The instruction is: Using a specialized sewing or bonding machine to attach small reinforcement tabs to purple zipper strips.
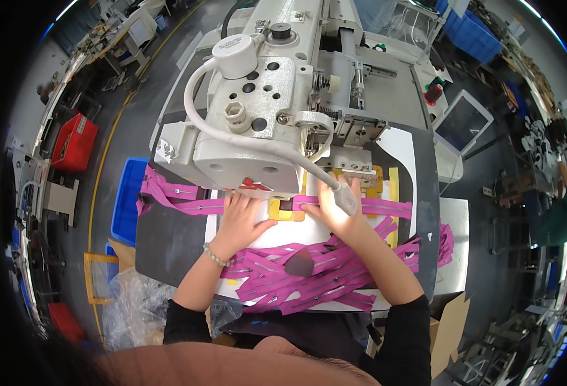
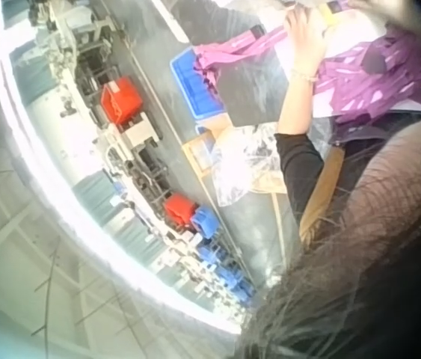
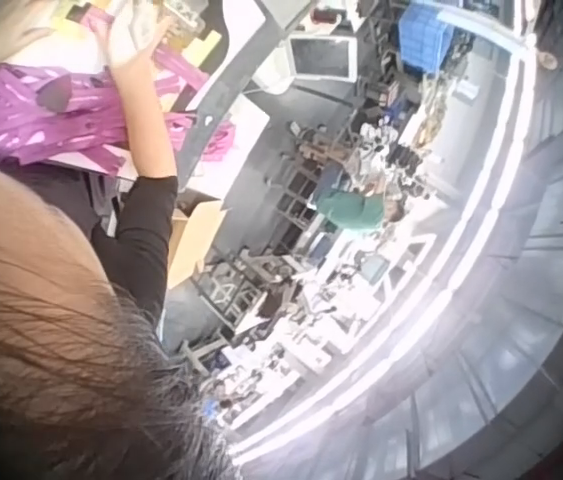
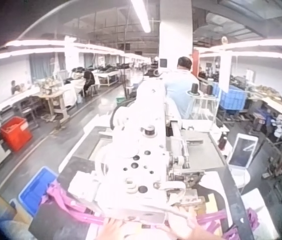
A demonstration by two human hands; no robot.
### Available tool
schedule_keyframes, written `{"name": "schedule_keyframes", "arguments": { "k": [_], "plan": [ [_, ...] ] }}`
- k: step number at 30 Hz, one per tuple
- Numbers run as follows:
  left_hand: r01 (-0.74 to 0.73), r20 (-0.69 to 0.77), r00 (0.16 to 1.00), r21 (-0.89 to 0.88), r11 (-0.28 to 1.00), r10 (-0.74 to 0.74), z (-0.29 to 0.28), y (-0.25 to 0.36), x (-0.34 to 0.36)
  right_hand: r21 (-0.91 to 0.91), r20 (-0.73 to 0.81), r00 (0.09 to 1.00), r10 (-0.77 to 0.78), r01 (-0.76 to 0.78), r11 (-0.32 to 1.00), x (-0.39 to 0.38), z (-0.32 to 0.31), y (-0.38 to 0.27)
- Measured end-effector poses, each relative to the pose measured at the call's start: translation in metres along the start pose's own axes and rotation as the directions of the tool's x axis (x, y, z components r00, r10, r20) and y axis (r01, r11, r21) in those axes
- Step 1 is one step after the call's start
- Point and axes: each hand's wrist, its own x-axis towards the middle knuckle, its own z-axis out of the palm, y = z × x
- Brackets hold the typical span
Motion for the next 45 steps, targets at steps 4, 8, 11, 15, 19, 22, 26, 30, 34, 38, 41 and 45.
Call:
{"name": "schedule_keyframes", "arguments": {
  "k": [4, 8, 11, 15, 19, 22, 26, 30, 34, 38, 41, 45],
  "plan": [
    [0.028, -0.022, 0.999, -0.1, 0.995, -0.031, 0.004, -0.002, -0.001, 0.095, 0.193, 0.981, -0.013, -0.006, 0.995, 0.0, -0.001, -0.009],
    [0.05, -0.016, 0.998, -0.183, 0.982, -0.054, 0.004, 0.0, 0.001, 0.318, -0.054, 0.998, 0.028, -0.009, 0.948, -0.005, 0.002, -0.017],
    [0.021, -0.058, 0.998, -0.193, 0.981, -0.033, 0.006, -0.002, 0.001, 0.565, 0.163, 0.965, 0.206, -0.262, 0.782, -0.005, -0.018, -0.024],
    [0.001, -0.038, 0.999, -0.207, 0.978, -0.009, 0.004, 0.004, 0.001, 0.66, 0.408, 0.892, 0.193, -0.434, 0.613, -0.013, -0.031, -0.023],
    [-0.059, 0.051, 0.996, -0.219, 0.974, 0.071, 0.003, 0.005, 0.002, 0.609, 0.365, 0.925, -0.103, -0.154, 0.778, -0.032, -0.046, -0.026],
    [-0.159, 0.075, 0.982, -0.159, 0.974, 0.173, -0.003, 0.013, 0.01, 0.553, 0.384, 0.907, -0.172, -0.077, 0.829, -0.046, -0.057, -0.02],
    [-0.281, 0.002, 0.96, -0.014, 0.96, 0.281, -0.002, 0.023, 0.021, 0.088, 0.341, 0.935, -0.1, 0.074, 0.993, -0.059, -0.064, -0.018],
    [-0.232, -0.021, 0.972, 0.074, 0.97, 0.234, 0.005, 0.022, 0.019, -0.098, 0.057, 0.998, -0.035, 0.041, 0.994, -0.061, -0.063, -0.019],
    [-0.122, -0.014, 0.992, 0.068, 0.99, 0.124, 0.003, 0.022, 0.015, 0.189, -0.044, 0.999, 0.019, -0.011, 0.982, -0.059, -0.089, -0.029],
    [-0.088, 0.017, 0.995, -0.226, 0.97, 0.094, -0.014, 0.029, 0.014, 0.733, 0.158, 0.987, -0.018, -0.105, 0.672, -0.061, -0.104, -0.045],
    [-0.033, 0.12, 0.984, -0.599, 0.8, 0.13, -0.027, 0.032, 0.013, 0.826, 0.086, 0.953, -0.29, 0.095, 0.556, -0.064, -0.08, -0.054],
    [0.347, 0.41, 0.9, -0.88, 0.324, 0.15, -0.044, 0.03, 0.009, 0.907, 0.082, 0.905, -0.417, 0.105, 0.407, -0.066, -0.063, -0.059]
  ]
}}
